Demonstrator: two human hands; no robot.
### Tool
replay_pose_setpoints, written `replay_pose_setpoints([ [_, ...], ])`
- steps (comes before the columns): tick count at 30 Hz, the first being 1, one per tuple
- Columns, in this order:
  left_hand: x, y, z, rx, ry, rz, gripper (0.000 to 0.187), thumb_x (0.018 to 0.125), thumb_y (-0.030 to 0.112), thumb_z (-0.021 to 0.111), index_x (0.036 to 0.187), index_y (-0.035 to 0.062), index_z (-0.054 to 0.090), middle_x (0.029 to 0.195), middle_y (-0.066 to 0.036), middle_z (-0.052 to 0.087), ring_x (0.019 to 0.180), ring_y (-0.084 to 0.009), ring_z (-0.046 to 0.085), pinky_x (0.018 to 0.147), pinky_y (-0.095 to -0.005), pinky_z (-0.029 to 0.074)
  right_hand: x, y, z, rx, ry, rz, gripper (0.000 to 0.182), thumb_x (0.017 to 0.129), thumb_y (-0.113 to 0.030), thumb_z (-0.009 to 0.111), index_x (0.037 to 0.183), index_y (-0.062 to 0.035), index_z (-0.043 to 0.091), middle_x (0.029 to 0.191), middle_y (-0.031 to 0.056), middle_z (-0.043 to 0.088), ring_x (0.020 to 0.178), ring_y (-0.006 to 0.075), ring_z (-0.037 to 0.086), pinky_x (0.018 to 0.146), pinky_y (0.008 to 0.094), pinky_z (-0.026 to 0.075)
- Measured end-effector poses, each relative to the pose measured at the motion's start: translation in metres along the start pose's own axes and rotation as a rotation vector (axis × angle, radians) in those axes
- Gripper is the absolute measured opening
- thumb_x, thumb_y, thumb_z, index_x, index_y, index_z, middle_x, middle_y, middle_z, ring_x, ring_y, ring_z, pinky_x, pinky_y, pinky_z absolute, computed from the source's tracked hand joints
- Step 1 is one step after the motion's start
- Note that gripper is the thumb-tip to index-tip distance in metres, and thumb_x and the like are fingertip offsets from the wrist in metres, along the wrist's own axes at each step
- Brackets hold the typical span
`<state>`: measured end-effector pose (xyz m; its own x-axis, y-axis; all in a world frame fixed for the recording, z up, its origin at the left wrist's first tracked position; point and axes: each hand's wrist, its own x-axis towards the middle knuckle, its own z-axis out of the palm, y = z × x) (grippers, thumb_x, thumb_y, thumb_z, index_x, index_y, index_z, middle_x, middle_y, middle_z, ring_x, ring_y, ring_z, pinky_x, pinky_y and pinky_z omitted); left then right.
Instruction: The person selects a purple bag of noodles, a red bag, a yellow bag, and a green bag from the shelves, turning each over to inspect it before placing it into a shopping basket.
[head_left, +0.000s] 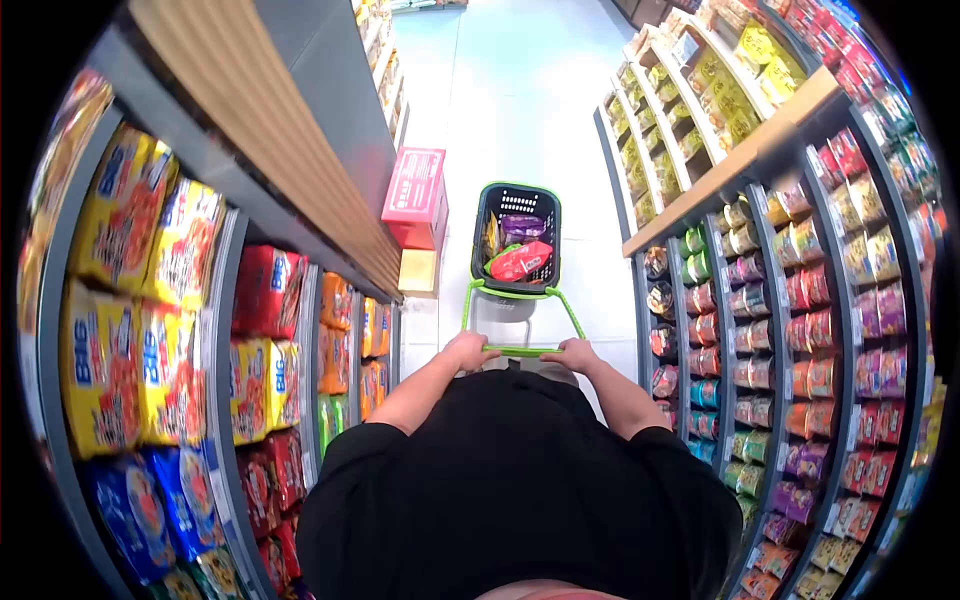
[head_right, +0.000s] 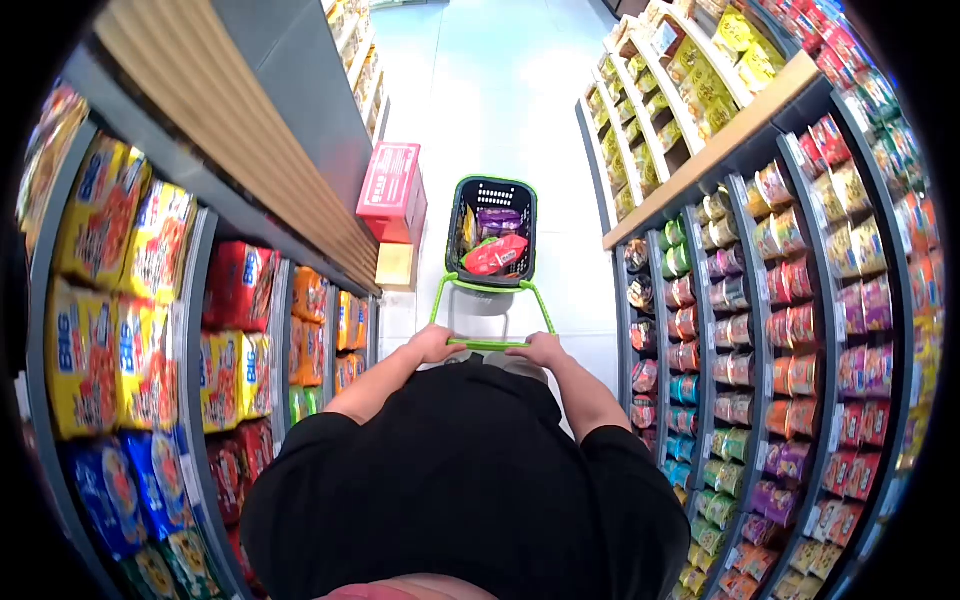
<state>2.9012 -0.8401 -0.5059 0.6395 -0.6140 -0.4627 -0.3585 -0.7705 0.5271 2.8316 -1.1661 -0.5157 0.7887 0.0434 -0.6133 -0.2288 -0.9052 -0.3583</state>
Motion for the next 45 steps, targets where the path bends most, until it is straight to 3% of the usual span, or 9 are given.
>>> replay_pose_setpoints([
  [10, 0.232, -0.027, -0.141, 0.218, -0.135, 0.005, 0.065, 0.098, 0.065, 0.049, 0.103, 0.0049, 0.075, 0.104, -0.024, 0.071, 0.109, -0.0418, 0.063, 0.100, -0.0477, 0.047, 0.216, 0.044, -0.161, 0.164, 0.013, -0.034, 0.078, 0.065, -0.079, 0.077, 0.068, -0.0009, 0.073, 0.062, 0.0161, 0.065, 0.063, 0.0301, 0.064, 0.069, 0.0444, 0.052],
  [13, 0.299, -0.060, -0.169, 0.191, 0.056, 0.001, 0.052, 0.098, 0.053, 0.053, 0.101, 0.0052, 0.075, 0.102, -0.023, 0.071, 0.107, -0.0397, 0.064, 0.098, -0.0485, 0.048, 0.289, 0.050, -0.223, 0.131, 0.043, -0.107, 0.080, 0.064, -0.082, 0.075, 0.068, -0.0022, 0.073, 0.066, 0.0168, 0.068, 0.066, 0.0323, 0.066, 0.070, 0.0444, 0.054],
  [17, 0.362, -0.043, -0.243, 0.167, 0.027, -0.100, 0.048, 0.097, 0.048, 0.054, 0.099, 0.0045, 0.074, 0.101, -0.023, 0.072, 0.103, -0.0408, 0.065, 0.096, -0.0514, 0.049, 0.383, 0.057, -0.301, -0.065, -0.010, -0.183, 0.086, 0.063, -0.087, 0.071, 0.073, -0.0022, 0.075, 0.070, 0.0187, 0.070, 0.072, 0.0337, 0.069, 0.072, 0.0438, 0.055],
  [24, 0.455, -0.078, -0.368, 0.070, 0.088, -0.138, 0.060, 0.097, 0.060, 0.054, 0.095, 0.0033, 0.073, 0.098, -0.024, 0.071, 0.099, -0.0444, 0.065, 0.093, -0.0524, 0.050, 0.492, 0.011, -0.416, 0.057, -0.086, -0.117, 0.082, 0.062, -0.085, 0.073, 0.070, -0.0027, 0.074, 0.075, 0.0187, 0.071, 0.075, 0.0344, 0.069, 0.078, 0.0435, 0.055],
  [28, 0.508, -0.105, -0.439, 0.064, 0.051, -0.147, 0.057, 0.097, 0.059, 0.056, 0.097, 0.0041, 0.073, 0.099, -0.024, 0.071, 0.100, -0.0438, 0.066, 0.095, -0.0506, 0.050, 0.566, -0.010, -0.463, 0.091, -0.012, -0.138, 0.081, 0.063, -0.082, 0.076, 0.066, -0.0011, 0.071, 0.065, 0.0153, 0.065, 0.064, 0.0303, 0.063, 0.067, 0.0433, 0.051],
  [30, 0.531, -0.130, -0.475, 0.026, 0.084, -0.154, 0.056, 0.097, 0.058, 0.056, 0.098, 0.0050, 0.073, 0.099, -0.024, 0.072, 0.100, -0.0430, 0.066, 0.094, -0.0511, 0.050, 0.601, -0.033, -0.489, 0.141, 0.004, -0.149, 0.081, 0.063, -0.080, 0.078, 0.059, -0.0001, 0.065, 0.054, 0.0117, 0.056, 0.053, 0.0258, 0.054, 0.056, 0.0440, 0.044],
  [34, 0.588, -0.208, -0.549, 0.099, 0.083, -0.097, 0.062, 0.096, 0.063, 0.055, 0.095, 0.0035, 0.073, 0.092, -0.023, 0.072, 0.093, -0.0429, 0.068, 0.086, -0.0524, 0.053, 0.679, -0.086, -0.527, 0.189, -0.009, -0.077, 0.079, 0.060, -0.079, 0.080, 0.062, -0.0019, 0.068, 0.061, 0.0126, 0.063, 0.058, 0.0265, 0.059, 0.061, 0.0419, 0.049],
  [41, 0.682, -0.279, -0.692, 0.185, -0.047, -0.104, 0.064, 0.098, 0.063, 0.049, 0.105, 0.0038, 0.073, 0.105, -0.022, 0.072, 0.105, -0.0407, 0.067, 0.094, -0.0518, 0.052, 0.797, -0.154, -0.610, 0.355, 0.059, -0.016, 0.072, 0.064, -0.075, 0.081, 0.061, -0.0038, 0.067, 0.057, 0.0108, 0.061, 0.056, 0.0249, 0.060, 0.059, 0.0409, 0.047],
  [45, 0.733, -0.326, -0.758, 0.229, -0.070, -0.066, 0.065, 0.098, 0.063, 0.048, 0.104, 0.0031, 0.072, 0.104, -0.023, 0.072, 0.103, -0.0418, 0.067, 0.092, -0.0522, 0.052, 0.856, -0.187, -0.643, 0.467, 0.080, -0.044, 0.069, 0.067, -0.072, 0.083, 0.061, -0.0050, 0.070, 0.052, 0.0058, 0.056, 0.049, 0.0171, 0.050, 0.053, 0.0407, 0.042],
])
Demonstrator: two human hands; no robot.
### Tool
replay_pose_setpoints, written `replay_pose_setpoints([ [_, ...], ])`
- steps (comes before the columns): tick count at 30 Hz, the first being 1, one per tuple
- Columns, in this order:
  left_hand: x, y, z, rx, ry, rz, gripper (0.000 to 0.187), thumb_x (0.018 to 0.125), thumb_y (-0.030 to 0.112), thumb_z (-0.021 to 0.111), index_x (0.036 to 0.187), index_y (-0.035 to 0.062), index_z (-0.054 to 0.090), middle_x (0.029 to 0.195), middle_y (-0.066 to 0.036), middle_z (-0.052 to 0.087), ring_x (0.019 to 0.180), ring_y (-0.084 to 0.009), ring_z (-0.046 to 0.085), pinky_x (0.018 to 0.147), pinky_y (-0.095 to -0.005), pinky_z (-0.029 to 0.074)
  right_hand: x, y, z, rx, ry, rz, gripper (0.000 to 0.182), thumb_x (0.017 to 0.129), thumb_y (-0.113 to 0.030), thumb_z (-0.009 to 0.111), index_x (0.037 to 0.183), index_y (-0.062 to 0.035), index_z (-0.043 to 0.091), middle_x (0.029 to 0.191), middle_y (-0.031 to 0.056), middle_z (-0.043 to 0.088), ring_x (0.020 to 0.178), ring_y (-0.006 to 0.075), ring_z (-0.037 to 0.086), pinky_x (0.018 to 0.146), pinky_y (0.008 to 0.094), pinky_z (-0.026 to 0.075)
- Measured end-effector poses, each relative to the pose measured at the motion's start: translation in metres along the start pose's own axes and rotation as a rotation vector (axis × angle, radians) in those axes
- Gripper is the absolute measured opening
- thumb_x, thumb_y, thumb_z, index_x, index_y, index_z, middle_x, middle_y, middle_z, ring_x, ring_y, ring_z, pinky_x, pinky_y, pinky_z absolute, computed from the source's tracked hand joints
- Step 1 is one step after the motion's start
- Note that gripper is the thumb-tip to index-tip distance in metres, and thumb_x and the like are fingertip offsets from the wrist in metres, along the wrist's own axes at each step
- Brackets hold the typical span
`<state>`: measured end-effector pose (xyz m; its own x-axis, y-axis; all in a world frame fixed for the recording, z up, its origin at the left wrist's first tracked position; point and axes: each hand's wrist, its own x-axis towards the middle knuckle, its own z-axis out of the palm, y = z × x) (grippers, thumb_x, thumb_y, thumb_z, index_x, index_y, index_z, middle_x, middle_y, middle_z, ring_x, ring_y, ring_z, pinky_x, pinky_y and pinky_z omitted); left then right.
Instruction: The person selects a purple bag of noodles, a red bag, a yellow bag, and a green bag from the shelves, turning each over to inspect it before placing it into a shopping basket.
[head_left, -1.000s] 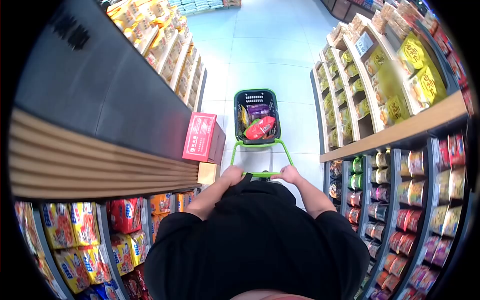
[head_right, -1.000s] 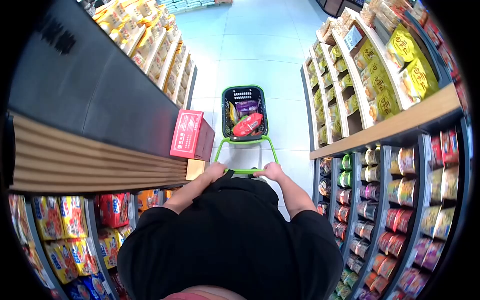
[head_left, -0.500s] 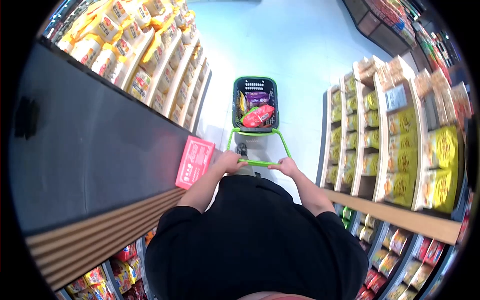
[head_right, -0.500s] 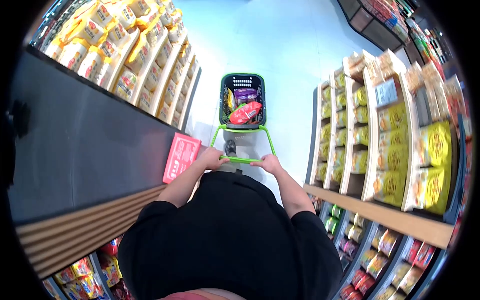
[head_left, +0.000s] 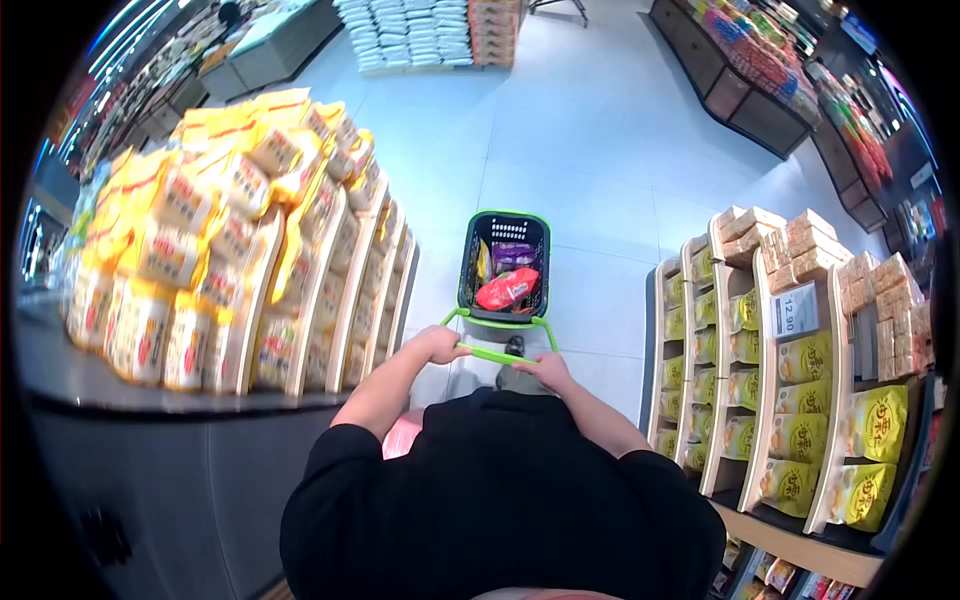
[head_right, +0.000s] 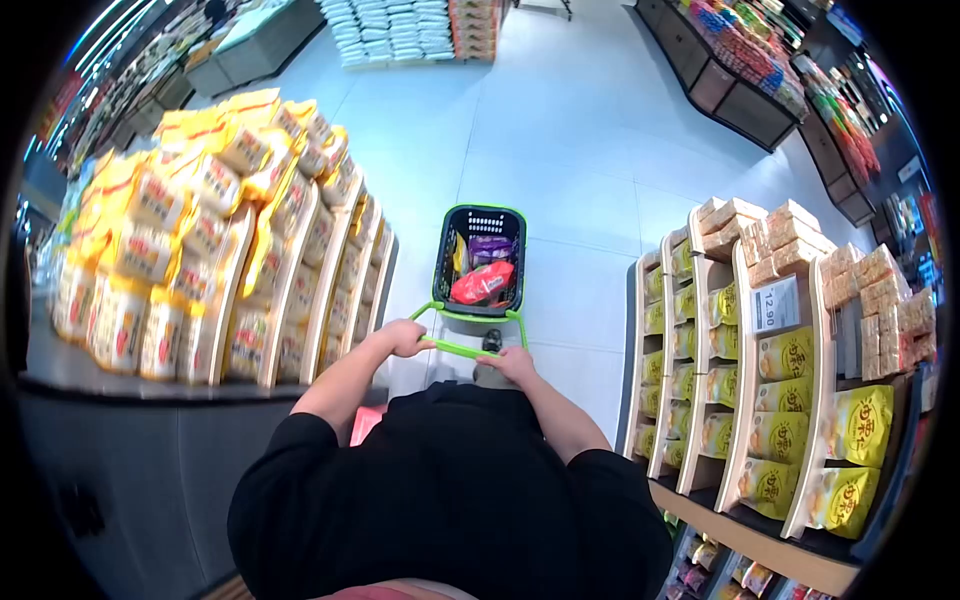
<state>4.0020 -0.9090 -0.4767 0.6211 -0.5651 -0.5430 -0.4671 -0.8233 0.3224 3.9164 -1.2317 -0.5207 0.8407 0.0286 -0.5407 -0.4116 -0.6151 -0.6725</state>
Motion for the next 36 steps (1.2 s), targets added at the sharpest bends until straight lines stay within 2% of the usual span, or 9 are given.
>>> replay_pose_setpoints([
  [11, 0.102, -0.077, -0.107, 0.029, -0.003, 0.036, 0.067, 0.097, 0.065, 0.049, 0.098, 0.0023, 0.070, 0.100, -0.025, 0.071, 0.100, -0.0447, 0.066, 0.089, -0.0531, 0.052, 0.139, -0.055, -0.052, -0.056, -0.010, -0.016, 0.074, 0.068, -0.080, 0.075, 0.071, -0.0059, 0.076, 0.057, 0.0071, 0.062, 0.058, 0.0208, 0.063, 0.060, 0.0391, 0.049],
  [20, 0.123, -0.146, -0.131, -0.074, 0.024, 0.058, 0.061, 0.096, 0.058, 0.056, 0.098, -0.0019, 0.068, 0.099, -0.030, 0.069, 0.100, -0.0485, 0.065, 0.087, -0.0530, 0.053, 0.188, -0.102, -0.043, -0.103, -0.019, -0.032, 0.074, 0.074, -0.079, 0.070, 0.081, -0.0052, 0.077, 0.077, 0.0176, 0.071, 0.077, 0.0343, 0.069, 0.071, 0.0464, 0.052],
  [22, 0.136, -0.187, -0.100, -0.107, -0.028, 0.090, 0.041, 0.092, 0.040, 0.062, 0.105, 0.0024, 0.070, 0.103, -0.030, 0.069, 0.103, -0.0480, 0.065, 0.089, -0.0519, 0.053, 0.204, -0.099, -0.030, -0.197, -0.014, -0.134, 0.067, 0.077, -0.071, 0.071, 0.084, -0.0053, 0.077, 0.083, 0.0192, 0.072, 0.082, 0.0375, 0.069, 0.074, 0.0493, 0.053],
  [27, 0.119, -0.185, -0.159, -0.228, -0.035, 0.133, 0.037, 0.091, 0.037, 0.063, 0.107, 0.0041, 0.072, 0.103, -0.030, 0.069, 0.104, -0.0473, 0.065, 0.090, -0.0511, 0.053, 0.245, -0.119, 0.004, -0.324, -0.098, -0.182, 0.051, 0.082, -0.054, 0.070, 0.086, -0.0036, 0.076, 0.087, 0.0205, 0.073, 0.085, 0.0385, 0.069, 0.077, 0.0518, 0.053],
  [28, 0.106, -0.184, -0.162, -0.283, -0.027, 0.112, 0.037, 0.090, 0.036, 0.063, 0.107, 0.0046, 0.072, 0.104, -0.030, 0.070, 0.104, -0.0472, 0.065, 0.090, -0.0509, 0.053, 0.240, -0.160, -0.013, -0.425, -0.226, -0.165, 0.050, 0.081, -0.052, 0.072, 0.093, -0.0038, 0.075, 0.093, 0.0201, 0.073, 0.089, 0.0396, 0.069, 0.082, 0.0518, 0.053],
  [30, 0.107, -0.207, -0.149, -0.388, -0.044, 0.139, 0.036, 0.089, 0.035, 0.065, 0.110, 0.0068, 0.074, 0.105, -0.029, 0.070, 0.106, -0.0459, 0.066, 0.092, -0.0497, 0.053, 0.234, -0.239, -0.032, -0.524, -0.096, -0.261, 0.048, 0.079, -0.046, 0.078, 0.107, -0.0070, 0.072, 0.102, 0.0170, 0.073, 0.094, 0.0382, 0.069, 0.091, 0.0522, 0.052],
  [33, 0.115, -0.221, -0.135, -0.398, 0.022, 0.306, 0.037, 0.086, 0.035, 0.066, 0.106, 0.0050, 0.074, 0.104, -0.026, 0.071, 0.103, -0.0429, 0.068, 0.090, -0.0501, 0.053, 0.264, -0.359, -0.031, 0.083, 0.083, -0.487, 0.042, 0.082, -0.027, 0.079, 0.115, -0.0044, 0.068, 0.114, 0.0130, 0.069, 0.106, 0.0270, 0.066, 0.091, 0.0376, 0.053],
  [35, 0.145, -0.237, -0.088, -0.644, -0.032, 0.074, 0.032, 0.087, 0.030, 0.063, 0.098, 0.0020, 0.072, 0.099, -0.024, 0.072, 0.100, -0.0417, 0.068, 0.085, -0.0491, 0.053, 0.265, -0.455, -0.033, 0.048, 0.184, -0.805, 0.056, 0.083, -0.025, 0.080, 0.129, -0.0010, 0.060, 0.121, 0.0157, 0.064, 0.111, 0.0259, 0.063, 0.098, 0.0391, 0.050],
  [36, 0.127, -0.228, -0.104, -0.440, 0.131, 0.305, 0.028, 0.087, 0.028, 0.063, 0.098, 0.0042, 0.072, 0.098, -0.023, 0.072, 0.098, -0.0406, 0.069, 0.081, -0.0487, 0.053, 0.265, -0.498, -0.031, 0.089, 0.139, -0.875, 0.063, 0.083, -0.026, 0.081, 0.134, -0.0005, 0.056, 0.126, 0.0166, 0.062, 0.118, 0.0271, 0.060, 0.103, 0.0401, 0.048],
])
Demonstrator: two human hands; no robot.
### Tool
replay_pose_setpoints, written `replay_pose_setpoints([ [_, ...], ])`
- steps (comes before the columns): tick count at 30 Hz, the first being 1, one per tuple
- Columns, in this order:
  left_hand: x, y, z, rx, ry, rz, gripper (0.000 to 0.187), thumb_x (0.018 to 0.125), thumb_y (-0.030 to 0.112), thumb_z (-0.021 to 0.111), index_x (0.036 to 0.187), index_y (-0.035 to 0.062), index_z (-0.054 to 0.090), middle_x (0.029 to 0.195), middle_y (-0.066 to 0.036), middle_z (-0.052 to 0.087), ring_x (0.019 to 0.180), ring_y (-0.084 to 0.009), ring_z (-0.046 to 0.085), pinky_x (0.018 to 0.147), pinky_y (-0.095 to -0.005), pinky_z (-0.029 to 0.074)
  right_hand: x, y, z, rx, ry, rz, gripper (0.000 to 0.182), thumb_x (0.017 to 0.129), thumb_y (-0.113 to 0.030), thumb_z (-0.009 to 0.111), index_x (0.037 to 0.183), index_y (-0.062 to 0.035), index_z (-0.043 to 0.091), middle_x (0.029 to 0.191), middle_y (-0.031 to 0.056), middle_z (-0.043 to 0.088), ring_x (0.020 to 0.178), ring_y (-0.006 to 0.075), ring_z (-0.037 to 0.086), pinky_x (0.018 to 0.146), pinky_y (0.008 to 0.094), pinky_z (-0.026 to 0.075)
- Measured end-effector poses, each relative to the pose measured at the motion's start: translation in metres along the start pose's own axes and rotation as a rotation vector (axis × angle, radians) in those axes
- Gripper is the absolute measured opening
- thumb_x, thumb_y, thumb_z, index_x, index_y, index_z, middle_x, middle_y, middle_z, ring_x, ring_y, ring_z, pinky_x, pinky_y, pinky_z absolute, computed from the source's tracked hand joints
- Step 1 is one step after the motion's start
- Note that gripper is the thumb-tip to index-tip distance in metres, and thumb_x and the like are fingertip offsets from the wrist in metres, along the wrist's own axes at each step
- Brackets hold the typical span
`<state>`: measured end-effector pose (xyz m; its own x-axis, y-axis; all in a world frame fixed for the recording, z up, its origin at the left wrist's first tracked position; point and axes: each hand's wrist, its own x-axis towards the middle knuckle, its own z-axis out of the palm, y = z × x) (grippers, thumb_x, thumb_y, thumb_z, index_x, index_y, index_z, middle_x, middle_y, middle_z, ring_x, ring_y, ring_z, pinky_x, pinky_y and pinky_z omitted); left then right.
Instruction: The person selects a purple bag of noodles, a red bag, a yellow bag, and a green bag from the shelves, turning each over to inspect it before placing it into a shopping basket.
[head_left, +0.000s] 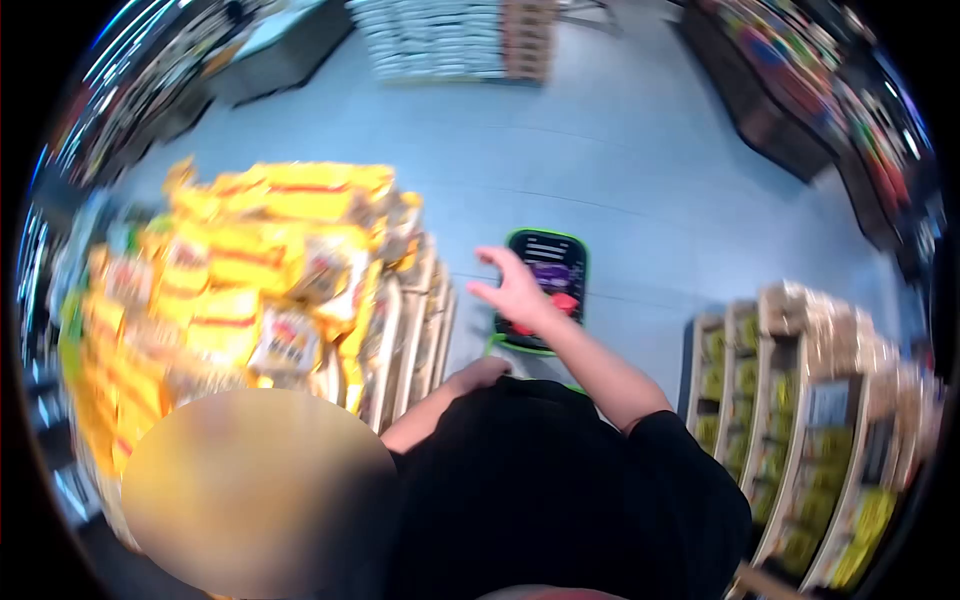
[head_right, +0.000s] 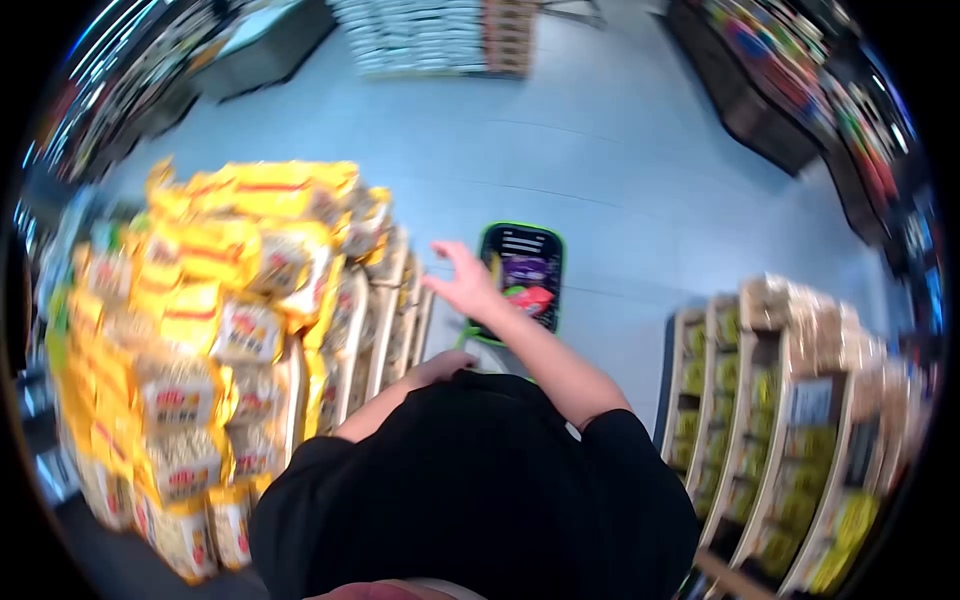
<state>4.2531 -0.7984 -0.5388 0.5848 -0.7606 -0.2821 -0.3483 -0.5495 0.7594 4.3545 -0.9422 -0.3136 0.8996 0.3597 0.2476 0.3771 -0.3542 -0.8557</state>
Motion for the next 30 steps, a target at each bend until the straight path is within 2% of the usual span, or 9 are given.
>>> replay_pose_setpoints([
  [4, -0.010, 0.000, 0.012, -0.108, 0.030, -0.063, 0.031, 0.078, 0.030, 0.073, 0.098, 0.0068, 0.072, 0.091, -0.019, 0.072, 0.092, -0.0402, 0.069, 0.076, -0.0469, 0.053, 0.073, -0.085, 0.045, 0.149, -0.113, -0.199, 0.097, 0.080, -0.030, 0.085, 0.155, 0.0007, 0.033, 0.153, 0.0225, 0.044, 0.144, 0.0328, 0.042, 0.119, 0.0426, 0.035],
  [11, -0.036, 0.000, 0.023, -0.076, 0.198, -0.063, 0.043, 0.074, 0.032, 0.075, 0.109, 0.0067, 0.070, 0.100, -0.019, 0.073, 0.097, -0.0405, 0.069, 0.080, -0.0483, 0.053, 0.088, -0.151, 0.132, 0.267, -0.219, -0.415, 0.112, 0.076, -0.022, 0.088, 0.160, 0.0032, 0.018, 0.156, 0.0234, 0.040, 0.147, 0.0320, 0.039, 0.120, 0.0414, 0.032],
  [17, -0.046, 0.007, 0.030, -0.179, 0.301, -0.019, 0.040, 0.081, 0.032, 0.071, 0.112, 0.0064, 0.071, 0.103, -0.021, 0.072, 0.102, -0.0403, 0.068, 0.083, -0.0492, 0.053, 0.097, -0.175, 0.160, 0.203, -0.134, -0.372, 0.120, 0.072, -0.027, 0.091, 0.161, 0.0005, 0.015, 0.155, 0.0271, 0.039, 0.144, 0.0382, 0.041, 0.118, 0.0432, 0.035],
  [20, -0.036, -0.009, 0.035, -0.084, 0.266, 0.175, 0.037, 0.084, 0.031, 0.067, 0.112, 0.0072, 0.071, 0.106, -0.021, 0.071, 0.105, -0.0402, 0.068, 0.085, -0.0489, 0.053, 0.104, -0.185, 0.164, 0.150, -0.062, -0.325, 0.107, 0.069, -0.022, 0.092, 0.154, -0.0017, 0.031, 0.144, 0.0222, 0.053, 0.133, 0.0336, 0.053, 0.111, 0.0422, 0.043],
  [22, -0.038, 0.004, 0.038, -0.134, 0.285, 0.022, 0.038, 0.081, 0.033, 0.070, 0.108, 0.0061, 0.071, 0.104, -0.020, 0.070, 0.102, -0.0403, 0.067, 0.084, -0.0494, 0.053, 0.102, -0.187, 0.162, 0.163, 0.003, -0.268, 0.087, 0.067, -0.017, 0.091, 0.140, -0.0031, 0.046, 0.128, 0.0173, 0.066, 0.119, 0.0276, 0.064, 0.101, 0.0406, 0.051],
  [23, -0.036, 0.003, 0.040, -0.179, 0.316, -0.136, 0.040, 0.078, 0.035, 0.073, 0.104, 0.0050, 0.072, 0.102, -0.019, 0.069, 0.099, -0.0404, 0.067, 0.082, -0.0498, 0.052, 0.102, -0.185, 0.158, 0.157, 0.021, -0.264, 0.087, 0.067, -0.017, 0.091, 0.140, -0.0031, 0.046, 0.128, 0.0173, 0.066, 0.119, 0.0276, 0.064, 0.101, 0.0406, 0.051],
  [25, -0.030, -0.010, 0.042, -0.122, 0.279, -0.027, 0.039, 0.079, 0.035, 0.073, 0.104, 0.0055, 0.072, 0.103, -0.019, 0.070, 0.099, -0.0405, 0.067, 0.082, -0.0496, 0.052, 0.102, -0.176, 0.150, 0.198, 0.023, -0.268, 0.096, 0.066, -0.023, 0.093, 0.145, -0.0013, 0.044, 0.133, 0.0207, 0.061, 0.123, 0.0348, 0.061, 0.103, 0.0421, 0.049],
  [27, -0.028, -0.008, 0.035, -0.068, 0.247, 0.083, 0.038, 0.079, 0.035, 0.073, 0.103, 0.0060, 0.072, 0.103, -0.019, 0.071, 0.099, -0.0405, 0.067, 0.082, -0.0493, 0.053, 0.103, -0.166, 0.141, 0.233, 0.059, -0.313, 0.094, 0.066, -0.023, 0.093, 0.143, 0.0001, 0.046, 0.129, 0.0191, 0.064, 0.120, 0.0326, 0.063, 0.103, 0.0412, 0.050],
  [30, -0.033, 0.009, 0.020, -0.136, 0.200, -0.086, 0.038, 0.079, 0.035, 0.074, 0.104, 0.0067, 0.072, 0.102, -0.019, 0.072, 0.099, -0.0411, 0.067, 0.083, -0.0483, 0.053, 0.090, -0.166, 0.113, 0.451, 0.055, -0.254, 0.083, 0.070, -0.019, 0.093, 0.138, 0.0002, 0.049, 0.125, 0.0122, 0.065, 0.114, 0.0222, 0.063, 0.101, 0.0365, 0.050],
])
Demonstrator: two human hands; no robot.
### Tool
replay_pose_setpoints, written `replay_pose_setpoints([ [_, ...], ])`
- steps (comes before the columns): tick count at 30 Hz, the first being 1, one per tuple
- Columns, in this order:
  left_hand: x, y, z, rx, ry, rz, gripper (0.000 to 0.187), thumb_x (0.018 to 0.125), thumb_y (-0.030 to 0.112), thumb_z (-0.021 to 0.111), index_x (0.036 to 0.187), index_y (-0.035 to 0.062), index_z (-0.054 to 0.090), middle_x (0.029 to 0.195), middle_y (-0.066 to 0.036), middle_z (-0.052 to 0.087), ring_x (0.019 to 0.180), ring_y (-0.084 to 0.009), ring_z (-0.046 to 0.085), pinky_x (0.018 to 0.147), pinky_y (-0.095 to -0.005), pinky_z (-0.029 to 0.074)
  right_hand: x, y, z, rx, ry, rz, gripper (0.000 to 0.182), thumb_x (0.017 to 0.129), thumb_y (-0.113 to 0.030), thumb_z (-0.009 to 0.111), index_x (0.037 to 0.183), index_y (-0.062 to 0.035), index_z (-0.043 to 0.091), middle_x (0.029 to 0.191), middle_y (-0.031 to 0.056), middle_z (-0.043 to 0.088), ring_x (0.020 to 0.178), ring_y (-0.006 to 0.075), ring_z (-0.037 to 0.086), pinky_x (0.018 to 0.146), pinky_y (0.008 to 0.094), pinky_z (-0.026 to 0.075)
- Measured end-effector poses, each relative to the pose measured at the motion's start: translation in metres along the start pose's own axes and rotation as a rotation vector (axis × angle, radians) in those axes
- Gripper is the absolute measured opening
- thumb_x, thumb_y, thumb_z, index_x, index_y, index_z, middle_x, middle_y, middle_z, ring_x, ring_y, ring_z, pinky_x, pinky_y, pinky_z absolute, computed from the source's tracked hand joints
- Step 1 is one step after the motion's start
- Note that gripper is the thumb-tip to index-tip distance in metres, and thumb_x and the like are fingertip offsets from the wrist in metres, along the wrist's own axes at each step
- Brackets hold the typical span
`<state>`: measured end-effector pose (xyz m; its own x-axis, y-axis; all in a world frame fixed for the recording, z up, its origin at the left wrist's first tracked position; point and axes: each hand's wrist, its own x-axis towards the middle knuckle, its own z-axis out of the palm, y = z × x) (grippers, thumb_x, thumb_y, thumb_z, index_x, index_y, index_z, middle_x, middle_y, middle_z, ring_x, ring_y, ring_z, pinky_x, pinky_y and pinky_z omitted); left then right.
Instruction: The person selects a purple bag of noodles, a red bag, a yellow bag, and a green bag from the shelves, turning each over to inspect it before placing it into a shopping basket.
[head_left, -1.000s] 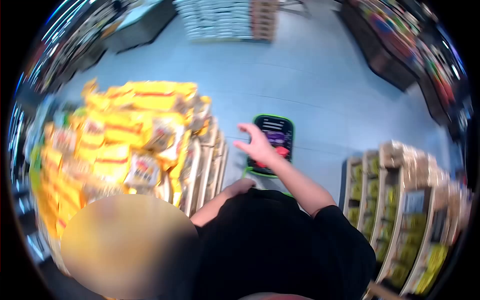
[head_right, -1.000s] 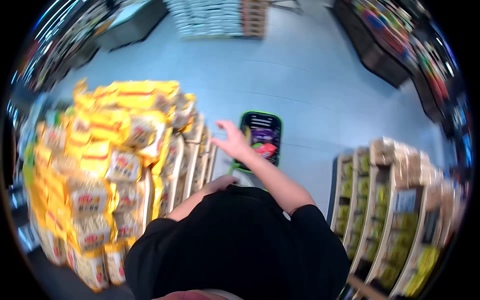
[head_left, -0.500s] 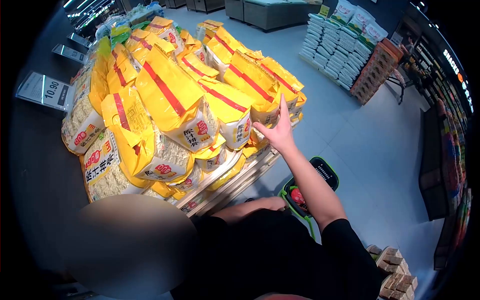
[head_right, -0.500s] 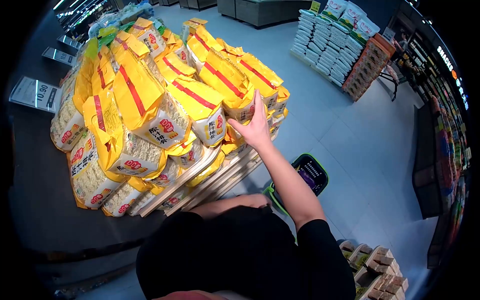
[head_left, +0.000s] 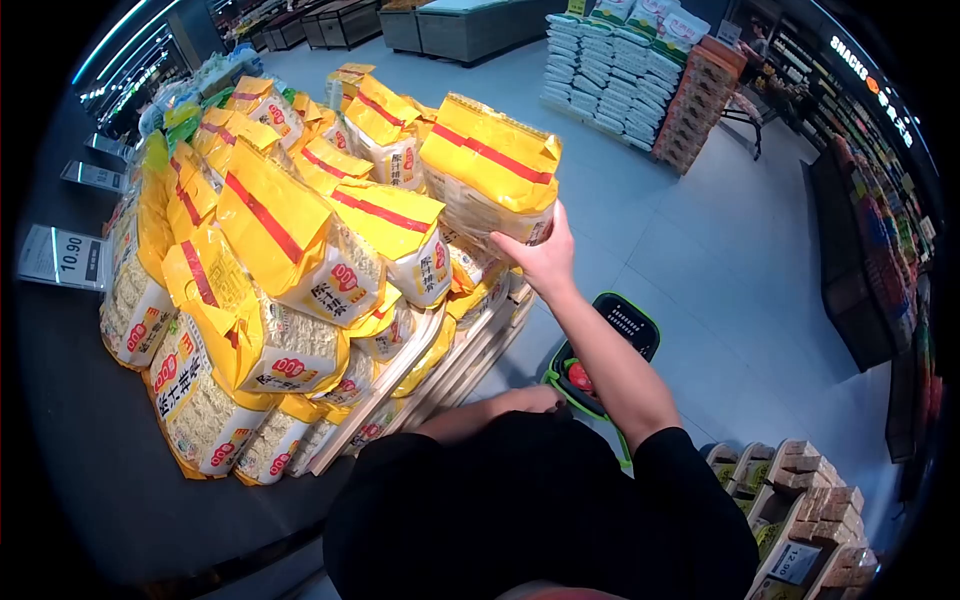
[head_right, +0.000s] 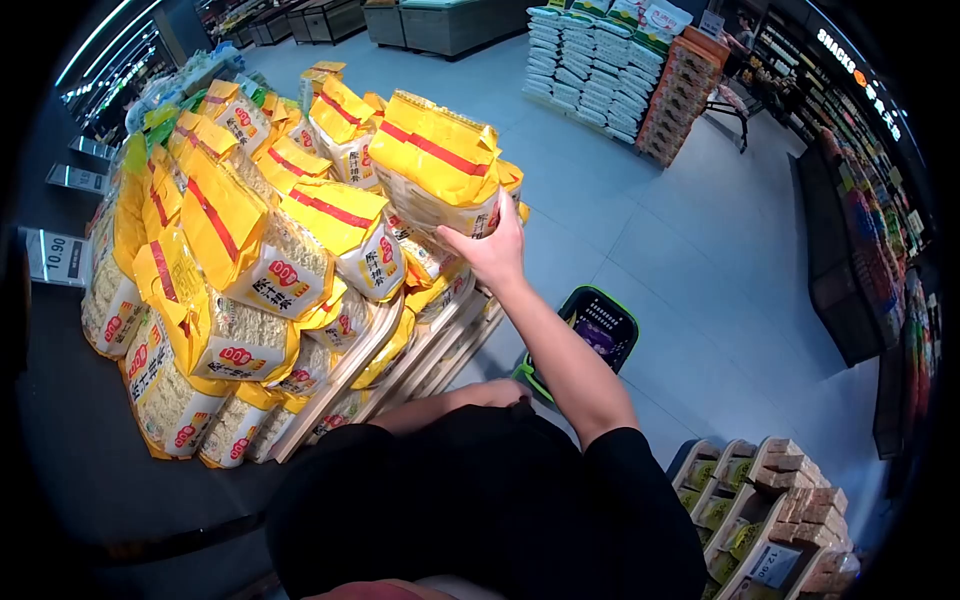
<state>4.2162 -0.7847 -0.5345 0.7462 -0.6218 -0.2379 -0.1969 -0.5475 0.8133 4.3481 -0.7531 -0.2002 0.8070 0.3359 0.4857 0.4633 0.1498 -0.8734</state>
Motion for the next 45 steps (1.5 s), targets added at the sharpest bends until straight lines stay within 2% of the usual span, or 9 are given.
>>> replay_pose_setpoints([
  [7, -0.006, 0.056, -0.047, -0.162, 0.018, -0.166, 0.047, 0.090, 0.047, 0.071, 0.107, 0.0034, 0.074, 0.104, -0.017, 0.074, 0.101, -0.0327, 0.070, 0.089, -0.0401, 0.054, -0.063, -0.027, -0.129, 0.413, 0.134, 0.270, 0.066, 0.080, -0.019, 0.082, 0.135, 0.0022, 0.052, 0.130, 0.0131, 0.064, 0.115, 0.0211, 0.063, 0.100, 0.0356, 0.050],
  [10, 0.003, 0.053, -0.063, -0.493, 0.394, -0.163, 0.044, 0.097, 0.041, 0.068, 0.114, 0.0001, 0.071, 0.106, -0.014, 0.074, 0.100, -0.0250, 0.070, 0.092, -0.0359, 0.053, -0.116, -0.038, -0.184, 0.494, 0.279, 0.344, 0.074, 0.088, -0.036, 0.071, 0.143, 0.0049, 0.044, 0.134, 0.0167, 0.061, 0.120, 0.0259, 0.063, 0.103, 0.0396, 0.051],
  [12, -0.007, 0.069, -0.102, -0.474, 0.452, 0.098, 0.047, 0.106, 0.040, 0.053, 0.133, 0.0029, 0.061, 0.127, -0.014, 0.068, 0.118, -0.0274, 0.064, 0.102, -0.0387, 0.048, -0.152, -0.040, -0.215, 0.509, 0.352, 0.409, 0.074, 0.088, -0.036, 0.070, 0.144, 0.0051, 0.044, 0.134, 0.0177, 0.061, 0.119, 0.0270, 0.064, 0.103, 0.0402, 0.052],
  [13, -0.007, 0.104, -0.125, -1.269, 0.433, -0.139, 0.053, 0.109, 0.046, 0.039, 0.140, 0.0051, 0.054, 0.138, -0.015, 0.062, 0.127, -0.0288, 0.059, 0.106, -0.0439, 0.047, -0.168, -0.043, -0.227, 0.499, 0.366, 0.442, 0.074, 0.088, -0.037, 0.070, 0.143, 0.0052, 0.044, 0.134, 0.0181, 0.061, 0.119, 0.0274, 0.065, 0.102, 0.0402, 0.053],
  [16, -0.033, 0.171, -0.166, -1.420, 0.395, 0.140, 0.079, 0.105, 0.065, 0.025, 0.152, 0.0027, 0.039, 0.144, -0.016, 0.057, 0.128, -0.0292, 0.058, 0.107, -0.0459, 0.046, -0.201, -0.050, -0.244, 0.429, 0.402, 0.485, 0.071, 0.088, -0.034, 0.071, 0.141, 0.0056, 0.047, 0.133, 0.0177, 0.063, 0.117, 0.0268, 0.066, 0.100, 0.0393, 0.054],
  [22, -0.030, 0.210, -0.178, -1.010, 0.298, 0.122, 0.079, 0.087, 0.035, 0.074, 0.150, 0.0012, 0.040, 0.138, -0.011, 0.061, 0.123, -0.0215, 0.060, 0.107, -0.0372, 0.046, -0.231, -0.049, -0.248, 0.308, 0.342, 0.523, 0.058, 0.088, -0.019, 0.071, 0.136, 0.0041, 0.049, 0.127, 0.0131, 0.065, 0.114, 0.0185, 0.063, 0.100, 0.0333, 0.049],
  [25, -0.032, 0.228, -0.180, -1.134, 0.284, 0.019, 0.077, 0.081, 0.012, 0.071, 0.150, -0.0002, 0.039, 0.138, -0.011, 0.059, 0.126, -0.0184, 0.057, 0.109, -0.0349, 0.042, -0.233, -0.050, -0.248, 0.332, 0.403, 0.532, 0.056, 0.090, -0.020, 0.071, 0.136, 0.0032, 0.049, 0.126, 0.0118, 0.065, 0.113, 0.0174, 0.062, 0.100, 0.0327, 0.049],
  [34, -0.036, 0.232, -0.168, -1.101, 0.343, 0.085, 0.075, 0.086, 0.032, 0.073, 0.146, -0.0009, 0.043, 0.135, -0.012, 0.061, 0.123, -0.0214, 0.060, 0.106, -0.0362, 0.045, -0.236, -0.046, -0.248, 0.350, 0.384, 0.512, 0.060, 0.091, -0.023, 0.070, 0.140, 0.0032, 0.046, 0.127, 0.0111, 0.064, 0.113, 0.0163, 0.060, 0.099, 0.0317, 0.047],
  [45, -0.046, 0.238, -0.164, -1.127, 0.362, 0.085, 0.078, 0.085, 0.029, 0.073, 0.149, -0.0010, 0.039, 0.139, -0.012, 0.058, 0.127, -0.0219, 0.056, 0.109, -0.0367, 0.042, -0.238, -0.049, -0.243, 0.398, 0.353, 0.521, 0.062, 0.091, -0.023, 0.069, 0.141, 0.0032, 0.044, 0.130, 0.0120, 0.062, 0.116, 0.0179, 0.059, 0.103, 0.0330, 0.046],
])
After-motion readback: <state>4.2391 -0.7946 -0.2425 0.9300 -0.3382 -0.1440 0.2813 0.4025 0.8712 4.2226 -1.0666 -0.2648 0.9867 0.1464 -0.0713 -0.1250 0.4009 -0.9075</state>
